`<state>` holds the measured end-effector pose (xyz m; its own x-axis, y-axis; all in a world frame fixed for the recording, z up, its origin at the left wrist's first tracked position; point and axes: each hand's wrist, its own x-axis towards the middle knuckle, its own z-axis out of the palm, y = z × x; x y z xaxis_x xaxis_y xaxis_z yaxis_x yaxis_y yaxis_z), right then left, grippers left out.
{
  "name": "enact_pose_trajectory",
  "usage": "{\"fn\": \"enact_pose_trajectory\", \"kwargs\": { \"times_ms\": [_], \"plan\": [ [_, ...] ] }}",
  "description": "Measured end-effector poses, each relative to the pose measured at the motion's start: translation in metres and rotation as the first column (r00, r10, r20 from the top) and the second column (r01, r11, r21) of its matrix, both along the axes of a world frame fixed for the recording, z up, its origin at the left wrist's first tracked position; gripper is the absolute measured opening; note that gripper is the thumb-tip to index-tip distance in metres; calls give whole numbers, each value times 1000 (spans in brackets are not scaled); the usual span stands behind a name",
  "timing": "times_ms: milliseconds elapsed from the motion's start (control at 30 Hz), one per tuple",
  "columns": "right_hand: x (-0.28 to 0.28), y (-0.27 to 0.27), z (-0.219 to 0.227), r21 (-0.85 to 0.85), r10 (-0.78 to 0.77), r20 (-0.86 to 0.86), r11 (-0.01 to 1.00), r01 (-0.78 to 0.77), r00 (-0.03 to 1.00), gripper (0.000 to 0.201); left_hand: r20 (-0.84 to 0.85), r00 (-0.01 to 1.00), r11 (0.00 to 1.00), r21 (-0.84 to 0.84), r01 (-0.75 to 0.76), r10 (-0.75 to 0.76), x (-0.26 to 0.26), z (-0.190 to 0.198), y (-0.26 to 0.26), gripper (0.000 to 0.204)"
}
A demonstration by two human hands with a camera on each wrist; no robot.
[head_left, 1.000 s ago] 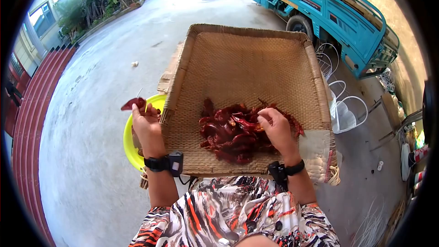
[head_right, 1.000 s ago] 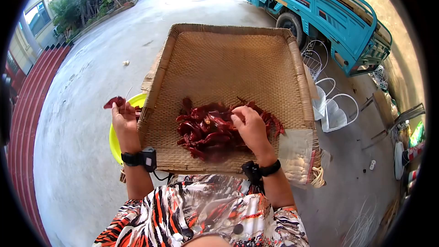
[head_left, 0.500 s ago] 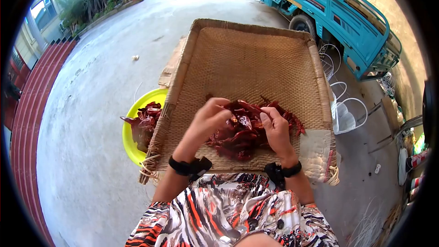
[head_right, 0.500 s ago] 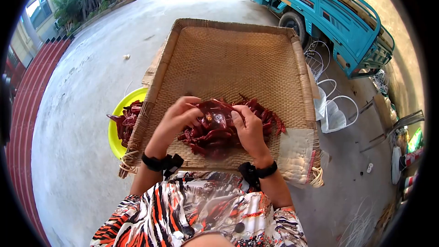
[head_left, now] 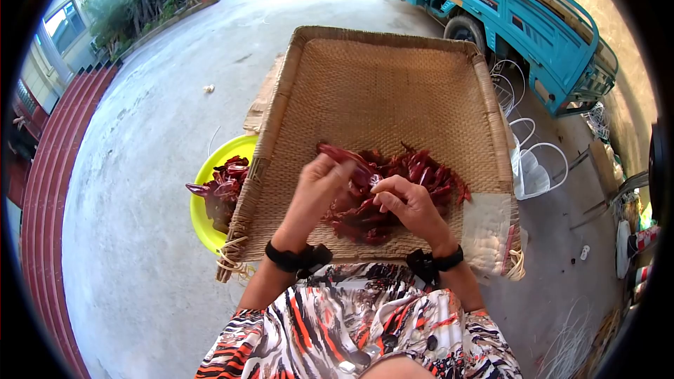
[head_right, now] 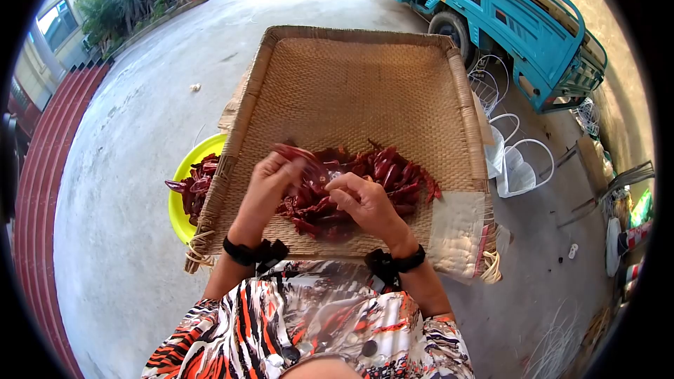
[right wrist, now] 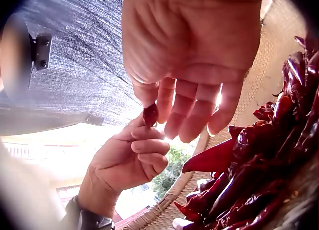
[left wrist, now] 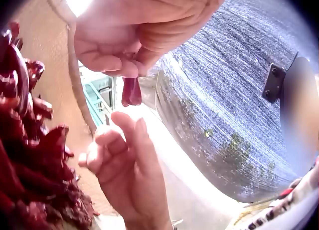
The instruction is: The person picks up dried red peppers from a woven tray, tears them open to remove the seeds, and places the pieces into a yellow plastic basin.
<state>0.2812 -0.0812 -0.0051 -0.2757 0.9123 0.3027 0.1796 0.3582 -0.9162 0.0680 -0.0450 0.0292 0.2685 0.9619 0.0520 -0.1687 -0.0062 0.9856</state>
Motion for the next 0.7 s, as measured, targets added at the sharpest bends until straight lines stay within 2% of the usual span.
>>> {"fn": "enact_pose_trajectory", "kwargs": {
  "times_ms": [33, 133, 233, 300, 367, 400, 467, 500, 533, 633, 667, 700],
  "plan": [
    [0, 0, -1, 38, -32, 49, 999, 30, 998, 19, 28, 993, 993, 23, -117, 116, -5, 7, 4, 14],
    [1, -2, -2, -6, -215, -102, 977, 215, 971, 22, 55, 934, 933, 45, -356, 354, -40, 16, 18, 16],
    [9, 2, -10, 31, -350, -164, 933, 360, 922, 24, 140, 791, 795, 31, -605, 596, -75, 0, 35, 16],
    [15, 6, -21, -25, -361, -262, 929, 368, 895, 24, 194, 704, 714, 26, -700, 683, -100, -16, 47, 15],
    [19, 7, -25, -61, -368, -325, 927, 369, 871, 23, 283, 529, 583, -158, -797, 800, -110, -19, 51, 14],
    [20, 7, -25, -63, -370, -326, 927, 371, 870, 22, 420, 540, 662, -236, -711, 729, -120, -20, 52, 21],
    [20, 7, -24, -70, -373, -327, 926, 372, 868, 22, 357, 396, 496, -257, -829, 846, -117, -32, 56, 39],
    [19, 7, -24, -70, -373, -308, 927, 370, 875, 21, 324, 314, 404, -262, -876, 892, -107, -26, 52, 49],
    [19, 8, -25, -69, -371, -288, 928, 367, 883, 21, 248, 406, 451, -161, -878, 879, -99, -21, 46, 69],
    [17, 7, -23, -41, -362, -208, 932, 361, 909, 20, 76, 725, 720, 87, -689, 685, -69, -22, 44, 56],
    [16, 6, -22, -26, -358, -177, 933, 360, 917, 20, -55, 852, 837, 229, -497, 521, -65, -32, 50, 47],
    [16, 6, -23, -29, -356, -177, 934, 357, 918, 20, -209, 916, 906, 333, -262, 342, -60, -42, 57, 39]
  ]
}}
